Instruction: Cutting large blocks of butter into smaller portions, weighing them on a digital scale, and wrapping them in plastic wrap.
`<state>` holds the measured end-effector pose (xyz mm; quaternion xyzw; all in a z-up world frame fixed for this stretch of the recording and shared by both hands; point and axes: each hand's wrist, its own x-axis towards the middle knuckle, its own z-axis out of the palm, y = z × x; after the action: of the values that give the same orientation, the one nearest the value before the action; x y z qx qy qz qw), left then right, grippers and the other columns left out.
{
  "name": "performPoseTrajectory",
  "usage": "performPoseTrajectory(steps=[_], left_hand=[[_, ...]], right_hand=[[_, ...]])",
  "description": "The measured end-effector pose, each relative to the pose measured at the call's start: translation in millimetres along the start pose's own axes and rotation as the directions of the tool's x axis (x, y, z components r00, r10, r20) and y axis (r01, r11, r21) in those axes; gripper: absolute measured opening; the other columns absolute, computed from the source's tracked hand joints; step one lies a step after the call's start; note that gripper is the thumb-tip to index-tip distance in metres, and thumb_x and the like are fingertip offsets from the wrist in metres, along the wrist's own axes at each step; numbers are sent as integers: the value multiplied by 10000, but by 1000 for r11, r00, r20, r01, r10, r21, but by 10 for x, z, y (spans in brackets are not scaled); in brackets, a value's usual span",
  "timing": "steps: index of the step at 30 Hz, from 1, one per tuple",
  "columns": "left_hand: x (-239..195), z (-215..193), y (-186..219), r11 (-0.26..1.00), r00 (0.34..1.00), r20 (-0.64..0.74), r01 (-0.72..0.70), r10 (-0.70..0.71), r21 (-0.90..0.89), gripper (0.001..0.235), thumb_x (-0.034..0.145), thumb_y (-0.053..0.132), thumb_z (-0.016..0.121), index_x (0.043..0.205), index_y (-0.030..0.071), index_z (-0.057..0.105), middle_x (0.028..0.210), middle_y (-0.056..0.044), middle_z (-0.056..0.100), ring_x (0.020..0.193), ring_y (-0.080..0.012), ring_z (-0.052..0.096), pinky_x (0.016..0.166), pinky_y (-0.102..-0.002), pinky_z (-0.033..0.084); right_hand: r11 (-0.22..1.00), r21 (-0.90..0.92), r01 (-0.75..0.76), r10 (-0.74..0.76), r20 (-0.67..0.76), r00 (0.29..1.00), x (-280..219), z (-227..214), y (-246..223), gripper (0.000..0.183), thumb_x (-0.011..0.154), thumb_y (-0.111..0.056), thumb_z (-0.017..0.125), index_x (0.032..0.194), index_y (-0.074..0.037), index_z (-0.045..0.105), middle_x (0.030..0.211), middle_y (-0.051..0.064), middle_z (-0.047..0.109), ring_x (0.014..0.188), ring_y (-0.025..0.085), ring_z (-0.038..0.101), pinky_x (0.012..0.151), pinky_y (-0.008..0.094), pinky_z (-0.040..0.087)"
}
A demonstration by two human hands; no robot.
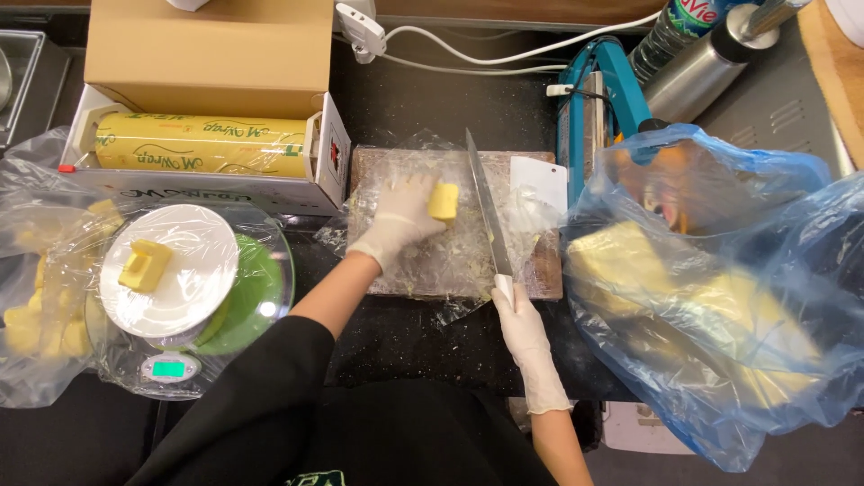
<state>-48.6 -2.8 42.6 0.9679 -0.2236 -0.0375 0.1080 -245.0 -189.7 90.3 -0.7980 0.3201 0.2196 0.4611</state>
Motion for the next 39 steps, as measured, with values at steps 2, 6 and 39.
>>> performPoseTrajectory(steps=[2, 6, 39], left_hand=[[20, -121, -41, 990, 997, 75, 44, -35, -132, 961, 584, 544, 768, 1421, 210, 437, 1290, -74, 576, 1240, -324, 528, 1013, -609, 379], [-252, -368, 2, 926, 990, -112, 42, -90, -376, 1259, 460, 416, 936, 1489, 84, 292, 1467, -245, 365, 1349, -475, 361, 1140, -645, 198], [-1061, 448, -410, 872, 971, -34, 198, -238, -448, 960, 692, 504, 797, 1442, 99, 356, 1498, -161, 325, 1423, -342, 292, 1190, -438, 223]], right_hand=[[1000, 2, 7, -7, -2, 1000, 0, 7, 6, 546, 893, -577, 511, 1317, -233, 515, 1223, 279, 615, 1220, 405, 549, 1011, 480, 442], [999, 26, 20, -20, -10, 1000, 7, 21, 31, 560, 891, -579, 520, 1327, -227, 514, 1222, 276, 616, 1209, 401, 560, 1006, 479, 445], [981, -187, 55, -89, -178, 980, -386, -253, -320, 304, 805, -368, 699, 1093, -273, 717, 856, 106, 714, 802, 255, 668, 751, 384, 515]])
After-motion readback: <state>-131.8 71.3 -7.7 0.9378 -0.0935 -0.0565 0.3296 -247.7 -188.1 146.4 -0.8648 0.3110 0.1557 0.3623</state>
